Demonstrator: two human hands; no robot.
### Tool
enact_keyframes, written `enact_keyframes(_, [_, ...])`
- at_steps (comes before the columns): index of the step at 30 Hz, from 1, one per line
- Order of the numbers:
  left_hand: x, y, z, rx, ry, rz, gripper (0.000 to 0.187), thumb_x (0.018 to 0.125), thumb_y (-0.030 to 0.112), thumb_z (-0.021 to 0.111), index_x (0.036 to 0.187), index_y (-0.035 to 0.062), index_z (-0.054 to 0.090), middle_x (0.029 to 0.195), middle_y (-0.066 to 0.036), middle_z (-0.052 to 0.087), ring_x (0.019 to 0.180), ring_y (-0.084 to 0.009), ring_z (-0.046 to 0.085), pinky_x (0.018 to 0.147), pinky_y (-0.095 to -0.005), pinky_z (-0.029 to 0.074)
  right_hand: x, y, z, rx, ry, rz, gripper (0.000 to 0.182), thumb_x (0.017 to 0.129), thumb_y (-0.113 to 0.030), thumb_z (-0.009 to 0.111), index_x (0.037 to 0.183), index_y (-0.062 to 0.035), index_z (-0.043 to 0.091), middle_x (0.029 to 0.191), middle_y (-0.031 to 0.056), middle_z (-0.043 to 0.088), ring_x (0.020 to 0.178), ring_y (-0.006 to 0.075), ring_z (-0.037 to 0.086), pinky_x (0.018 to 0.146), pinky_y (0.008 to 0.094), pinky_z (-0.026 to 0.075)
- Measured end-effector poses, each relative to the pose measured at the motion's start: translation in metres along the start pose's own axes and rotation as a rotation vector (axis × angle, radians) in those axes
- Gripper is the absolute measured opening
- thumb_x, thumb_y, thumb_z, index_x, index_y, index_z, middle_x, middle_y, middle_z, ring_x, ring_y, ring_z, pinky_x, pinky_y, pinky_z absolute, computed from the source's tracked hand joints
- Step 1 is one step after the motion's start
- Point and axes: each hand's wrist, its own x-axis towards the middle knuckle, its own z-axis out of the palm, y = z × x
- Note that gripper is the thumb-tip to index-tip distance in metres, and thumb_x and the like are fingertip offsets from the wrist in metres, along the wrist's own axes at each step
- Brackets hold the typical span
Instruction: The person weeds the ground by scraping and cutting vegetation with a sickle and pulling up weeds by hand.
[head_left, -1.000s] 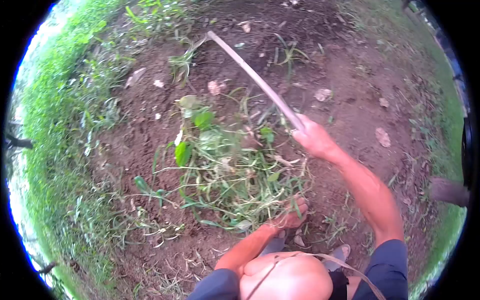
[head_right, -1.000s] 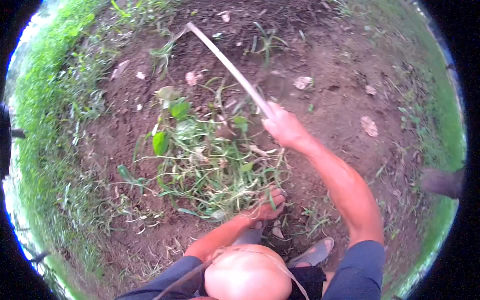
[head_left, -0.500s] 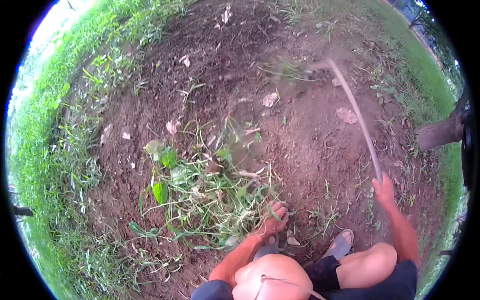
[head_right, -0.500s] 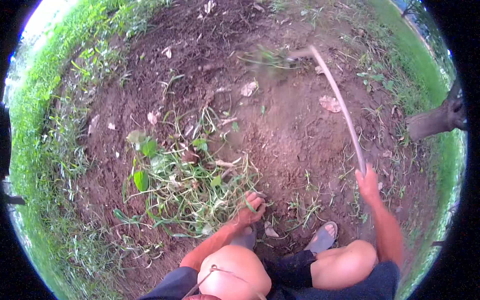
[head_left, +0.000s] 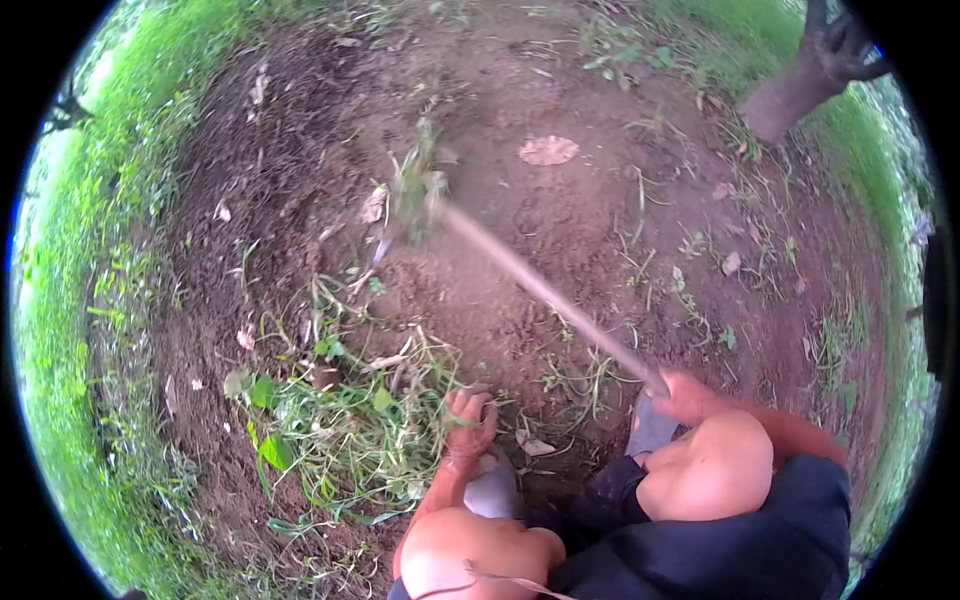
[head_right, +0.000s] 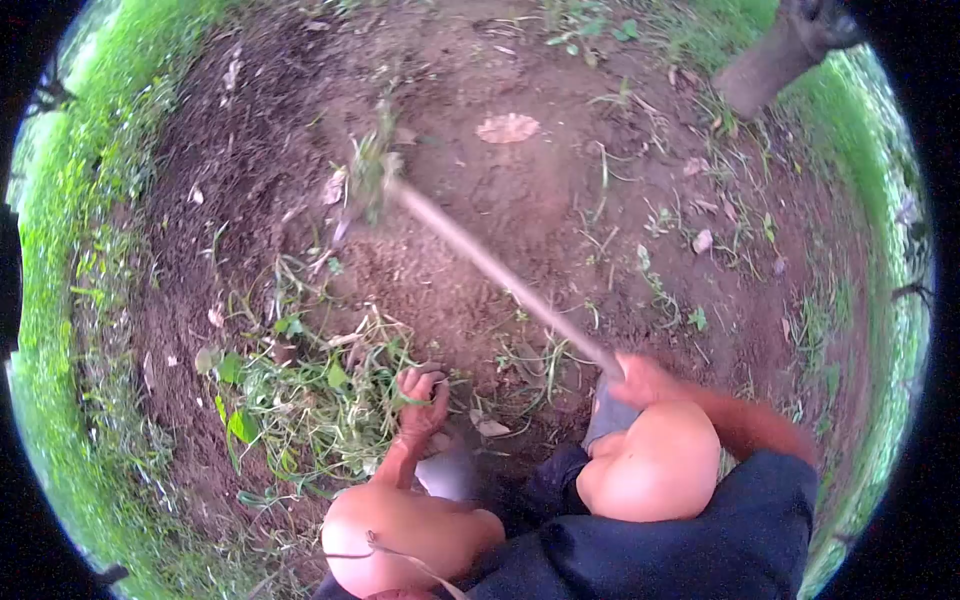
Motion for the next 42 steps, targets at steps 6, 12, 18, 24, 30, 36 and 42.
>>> enact_keyframes(6, [0.004,0.006,-0.005,0.075,-0.124,-0.044,0.012,0.080,0.008,0.067,0.092,0.0069,0.064,0.105,-0.010,0.067,0.096,-0.0291,0.059,0.086,-0.0421,0.041,-0.020,0.044,-0.003,-0.133,-0.028,-0.055,0.037,0.074,-0.022,0.071,0.106,-0.0041,0.063,0.084,0.0150,0.065,0.076,0.0256,0.066,0.063,0.0372,0.051])
enact_keyframes(12, [-0.007,0.023,-0.020,0.234,-0.315,-0.076,0.030,0.082,0.006,0.061,0.112,0.0049,0.061,0.120,-0.015,0.059,0.112,-0.0348,0.052,0.098,-0.0467,0.039,0.016,0.084,-0.059,0.213,0.623,0.237,0.038,0.078,-0.021,0.067,0.105,0.0057,0.060,0.071,0.0107,0.063,0.057,0.0195,0.062,0.052,0.0370,0.052])
enact_keyframes(18, [0.011,0.034,-0.024,0.271,-0.440,-0.134,0.043,0.074,0.009,0.068,0.115,0.0056,0.058,0.117,-0.018,0.055,0.108,-0.0382,0.051,0.095,-0.0482,0.040,0.057,0.125,-0.165,0.589,0.866,0.206,0.019,0.078,-0.010,0.061,0.089,0.0000,0.048,0.060,0.0035,0.053,0.041,0.0153,0.053,0.033,0.0328,0.041])
enact_keyframes(24, [0.016,0.028,-0.020,0.287,-0.510,-0.339,0.037,0.070,0.012,0.073,0.104,0.0068,0.060,0.107,-0.018,0.053,0.104,-0.0379,0.050,0.091,-0.0477,0.042,-0.081,0.219,-0.026,0.136,0.522,0.296,0.012,0.078,-0.012,0.064,0.078,-0.0041,0.055,0.062,0.0047,0.058,0.054,0.0171,0.060,0.046,0.0341,0.047])
enact_keyframes(30, [0.025,0.034,-0.013,0.373,-0.531,-0.485,0.039,0.075,0.021,0.074,0.106,0.0031,0.058,0.105,-0.019,0.049,0.100,-0.0382,0.051,0.088,-0.0471,0.044,-0.227,0.204,0.065,0.233,0.260,0.652,0.025,0.079,-0.022,0.070,0.090,-0.0033,0.057,0.070,0.0076,0.061,0.065,0.0191,0.061,0.057,0.0361,0.049])
enact_keyframes(36, [0.048,0.020,-0.014,0.407,-0.722,-0.677,0.049,0.078,0.034,0.074,0.112,0.0023,0.060,0.109,-0.022,0.051,0.103,-0.0381,0.051,0.089,-0.0483,0.043,-0.096,0.192,-0.041,0.479,0.509,0.339,0.020,0.083,-0.023,0.069,0.082,-0.0066,0.058,0.064,0.0011,0.056,0.058,0.0130,0.056,0.049,0.0316,0.045])
enact_keyframes(42, [0.072,0.058,-0.013,0.181,-0.731,-0.892,0.053,0.083,0.037,0.068,0.122,0.0018,0.059,0.119,-0.023,0.057,0.114,-0.0363,0.054,0.098,-0.0451,0.043,0.067,0.127,-0.246,0.737,0.705,0.105,0.031,0.091,-0.031,0.066,0.098,-0.0065,0.048,0.063,-0.0029,0.045,0.044,0.0087,0.045,0.036,0.0270,0.039])
